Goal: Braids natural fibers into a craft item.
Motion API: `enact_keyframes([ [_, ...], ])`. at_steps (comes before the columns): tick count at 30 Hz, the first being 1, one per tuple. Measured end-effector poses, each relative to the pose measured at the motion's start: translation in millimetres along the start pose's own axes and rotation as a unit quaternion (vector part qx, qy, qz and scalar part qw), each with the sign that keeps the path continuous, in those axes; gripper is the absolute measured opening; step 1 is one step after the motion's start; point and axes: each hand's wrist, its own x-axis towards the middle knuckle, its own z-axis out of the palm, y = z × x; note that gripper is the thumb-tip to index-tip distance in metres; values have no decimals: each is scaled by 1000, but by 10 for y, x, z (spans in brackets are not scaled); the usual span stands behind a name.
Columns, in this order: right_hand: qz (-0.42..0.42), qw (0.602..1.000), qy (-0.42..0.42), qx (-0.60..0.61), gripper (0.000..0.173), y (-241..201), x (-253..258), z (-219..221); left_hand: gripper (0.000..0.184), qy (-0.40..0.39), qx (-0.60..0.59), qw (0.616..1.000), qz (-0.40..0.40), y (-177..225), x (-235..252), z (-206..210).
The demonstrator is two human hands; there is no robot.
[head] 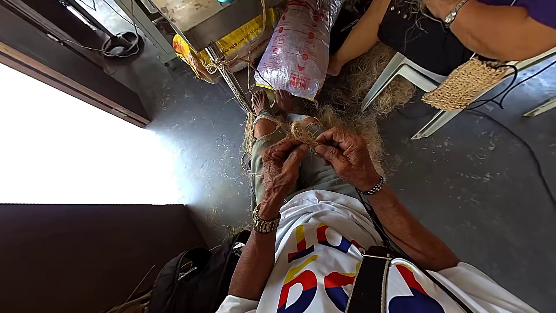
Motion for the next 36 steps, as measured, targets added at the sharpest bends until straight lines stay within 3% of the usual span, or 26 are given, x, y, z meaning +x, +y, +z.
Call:
enact_keyframes([
  [4, 10, 1000, -3, 30, 7, -2, -9, -4, 12, -8, 59, 998, 33, 16, 2, 42],
  [7, 35, 992, 10, 118, 8, -4, -13, -11, 12, -16, 63, 997, 35, 8, -16, 58],
  [16, 152, 927, 27, 341, 15, 98, -46, 92, 21, -17, 74, 997, 13, -29, -98, 96],
  [19, 165, 921, -12, 352, 16, 120, -38, 27, 28, -6, 55, 998, -13, -30, -120, 103],
  [22, 191, 906, -54, 375, 18, 141, -17, -72, 11, -3, 64, 998, -14, -49, -128, 106],
  [27, 213, 888, -105, 394, 18, 156, -14, -150, 12, 10, 67, 998, -18, -53, -102, 120],
  [32, 200, 885, -148, 394, 12, 190, -18, -169, 13, 2, 82, 996, 31, -55, -42, 63],
  [36, 208, 826, -171, 496, 15, 225, -31, -128, 12, 15, 66, 997, 28, -89, -42, 84],
])
